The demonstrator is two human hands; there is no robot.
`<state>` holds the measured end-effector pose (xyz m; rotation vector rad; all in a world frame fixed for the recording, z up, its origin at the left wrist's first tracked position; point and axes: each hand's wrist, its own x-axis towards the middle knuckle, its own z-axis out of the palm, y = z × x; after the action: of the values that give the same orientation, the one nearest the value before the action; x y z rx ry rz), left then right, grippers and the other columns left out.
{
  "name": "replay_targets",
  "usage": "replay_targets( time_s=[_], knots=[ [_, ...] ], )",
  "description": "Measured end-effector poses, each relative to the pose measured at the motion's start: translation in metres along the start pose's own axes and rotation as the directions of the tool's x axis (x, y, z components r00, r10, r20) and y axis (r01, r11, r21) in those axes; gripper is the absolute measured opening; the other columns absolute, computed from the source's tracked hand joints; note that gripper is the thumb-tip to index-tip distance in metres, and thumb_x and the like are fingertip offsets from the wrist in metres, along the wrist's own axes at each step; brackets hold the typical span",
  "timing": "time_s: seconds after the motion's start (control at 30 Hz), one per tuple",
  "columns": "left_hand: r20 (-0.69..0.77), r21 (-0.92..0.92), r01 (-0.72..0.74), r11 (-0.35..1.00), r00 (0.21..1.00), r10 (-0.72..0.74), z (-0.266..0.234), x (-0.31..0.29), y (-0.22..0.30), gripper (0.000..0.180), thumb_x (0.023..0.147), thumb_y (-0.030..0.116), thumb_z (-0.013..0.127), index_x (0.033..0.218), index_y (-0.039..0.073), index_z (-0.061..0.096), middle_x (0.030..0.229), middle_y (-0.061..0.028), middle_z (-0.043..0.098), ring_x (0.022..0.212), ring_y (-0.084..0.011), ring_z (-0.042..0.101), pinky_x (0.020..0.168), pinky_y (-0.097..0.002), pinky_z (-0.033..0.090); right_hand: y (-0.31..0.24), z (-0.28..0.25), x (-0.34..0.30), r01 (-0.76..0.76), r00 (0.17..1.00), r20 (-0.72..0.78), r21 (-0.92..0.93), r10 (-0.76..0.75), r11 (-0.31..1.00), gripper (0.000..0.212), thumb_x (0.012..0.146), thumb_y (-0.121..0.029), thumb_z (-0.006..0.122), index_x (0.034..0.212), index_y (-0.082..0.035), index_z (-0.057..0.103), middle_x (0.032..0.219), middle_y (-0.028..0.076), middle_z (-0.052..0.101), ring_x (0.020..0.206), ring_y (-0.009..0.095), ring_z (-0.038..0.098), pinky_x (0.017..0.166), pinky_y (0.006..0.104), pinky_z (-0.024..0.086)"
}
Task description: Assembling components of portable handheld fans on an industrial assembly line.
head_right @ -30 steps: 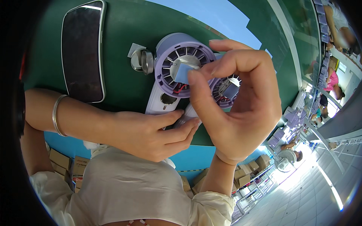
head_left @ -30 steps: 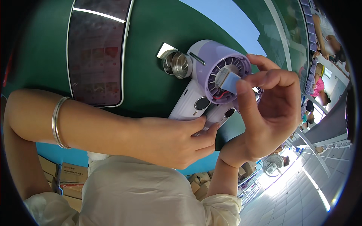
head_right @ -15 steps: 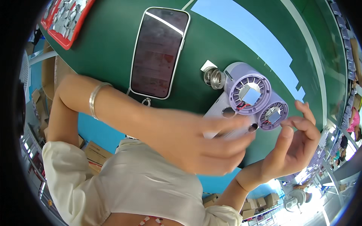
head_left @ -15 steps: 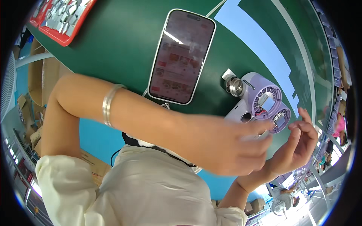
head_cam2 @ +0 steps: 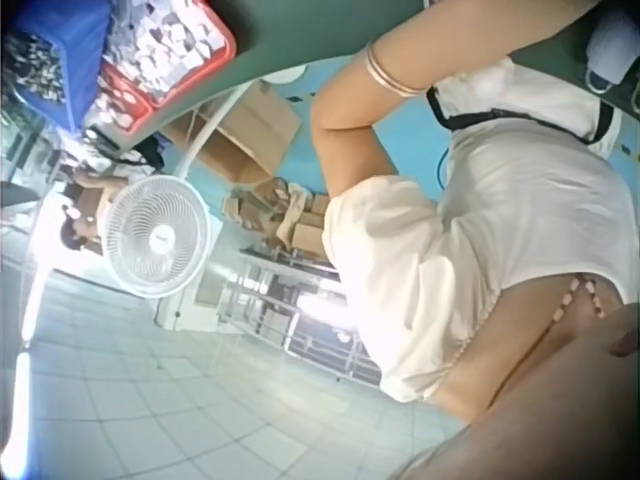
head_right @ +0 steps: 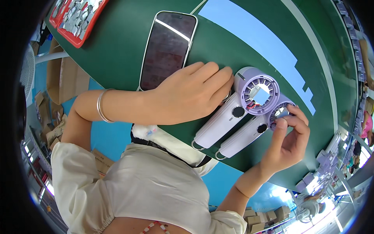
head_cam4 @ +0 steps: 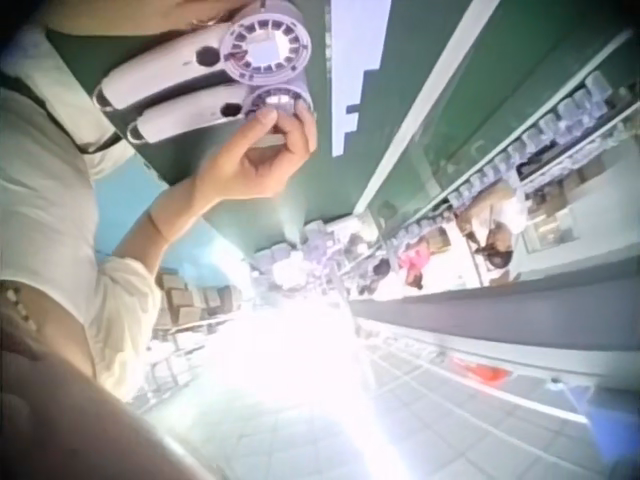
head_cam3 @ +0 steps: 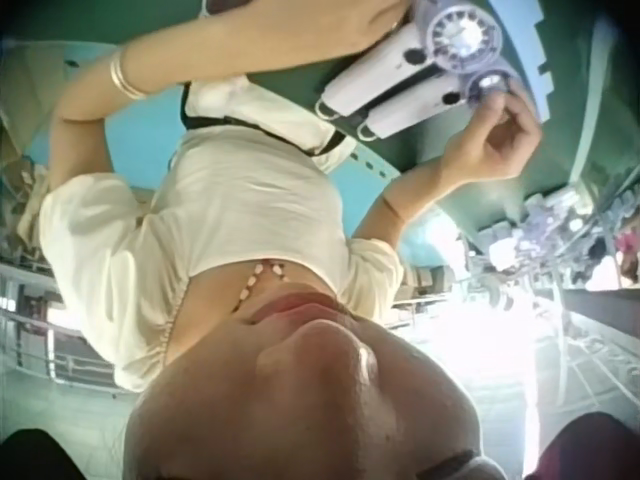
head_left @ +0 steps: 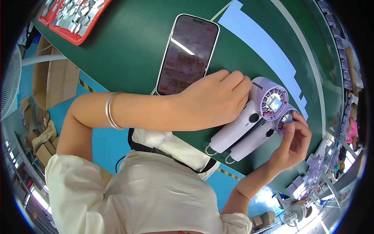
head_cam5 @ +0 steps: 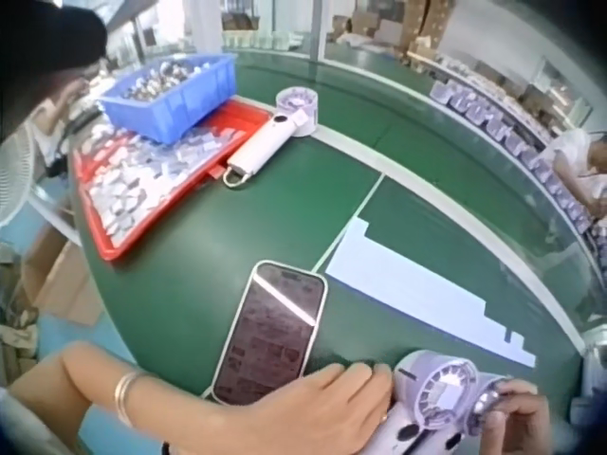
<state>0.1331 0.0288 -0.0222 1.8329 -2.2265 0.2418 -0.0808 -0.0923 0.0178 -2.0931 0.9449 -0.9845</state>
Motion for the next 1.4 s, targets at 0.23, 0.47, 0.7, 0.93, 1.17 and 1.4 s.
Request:
replay_targets(
  time_s=[0.23, 0.47, 0.7, 0.93, 1.17, 1.4],
  knots=[
    [-0.05, -0.193, -0.029, 0.981, 0.999, 0.02, -0.003, -0.001, 0.001, 0.04, 0.074, 0.008, 0.068, 0.111, -0.006, 0.061, 0.097, -0.0087, 0.053, 0.082, -0.0191, 0.054, 0.066, -0.0263, 0.052, -0.001, -0.002, -0.004, -0.007, 1.0, 0.001, -0.006, 0.007, 1.0, 0.01, 0.09, 0.002, 0.063, 0.097, 0.007, 0.058, 0.108, 0.023, 0.065, 0.097, 0.022, 0.061, 0.088, 0.0331, 0.048],
    [0.005, -0.9, 0.098, 0.424, 0.977, -0.214, -0.03, 0.003, -0.001, 0.044, 0.079, 0.012, 0.082, 0.117, -0.001, 0.062, 0.109, -0.0102, 0.059, 0.078, -0.0169, 0.062, 0.066, -0.0288, 0.054, -0.014, 0.002, -0.01, 0.289, 0.952, -0.098, -0.036, -0.291, 0.957, 0.016, 0.086, -0.002, 0.066, 0.1, 0.004, 0.059, 0.095, 0.016, 0.064, 0.1, 0.033, 0.063, 0.103, 0.0601, 0.042],
    [0.361, -0.786, 0.283, -0.549, 0.932, -0.036, -0.045, 0.009, 0.029, 0.041, 0.086, 0.005, 0.077, 0.122, -0.001, 0.061, 0.11, -0.0066, 0.065, 0.097, -0.0129, 0.061, 0.09, -0.0303, 0.051, -0.05, 0.009, -0.026, 0.564, 0.82, 0.221, -0.156, -0.528, 0.811, 0.034, 0.087, -0.008, 0.072, 0.115, -0.001, 0.055, 0.107, 0.013, 0.055, 0.099, 0.033, 0.062, 0.099, 0.0656, 0.045],
    [0.435, -0.514, 0.313, -0.799, 0.898, 0.072, -0.041, 0.025, 0.038, 0.045, 0.087, 0.012, 0.078, 0.126, -0.002, 0.06, 0.112, -0.0069, 0.066, 0.108, -0.0131, 0.061, 0.097, -0.0313, 0.05, -0.046, 0.006, -0.028, 0.495, 0.869, 0.085, -0.191, -0.488, 0.847, 0.036, 0.085, -0.005, 0.074, 0.116, 0.0, 0.057, 0.11, 0.014, 0.056, 0.103, 0.034, 0.061, 0.098, 0.0651, 0.047],
    [0.379, -0.742, 0.333, -0.582, 0.924, 0.047, -0.041, 0.033, 0.032, 0.042, 0.087, 0.015, 0.079, 0.122, 0.0, 0.062, 0.11, -0.0049, 0.066, 0.098, -0.0114, 0.062, 0.086, -0.0292, 0.052, -0.041, -0.011, -0.021, 0.362, 0.93, 0.021, -0.247, -0.368, 0.899, 0.051, 0.079, -0.035, 0.082, 0.116, -0.005, 0.062, 0.096, 0.011, 0.059, 0.092, 0.031, 0.062, 0.099, 0.0648, 0.045],
    [-0.116, -0.908, -0.208, 0.364, 0.959, 0.259, -0.014, 0.02, 0.044, 0.035, 0.079, 0.017, 0.073, 0.108, 0.0, 0.065, 0.097, -0.0122, 0.066, 0.104, -0.0273, 0.062, 0.095, -0.0396, 0.051, -0.007, -0.035, 0.01, 0.026, 0.996, -0.089, -0.014, -0.027, 1.0, 0.042, 0.074, -0.003, 0.082, 0.11, 0.009, 0.065, 0.114, 0.021, 0.065, 0.107, 0.028, 0.062, 0.095, 0.0391, 0.049]
  ],
)
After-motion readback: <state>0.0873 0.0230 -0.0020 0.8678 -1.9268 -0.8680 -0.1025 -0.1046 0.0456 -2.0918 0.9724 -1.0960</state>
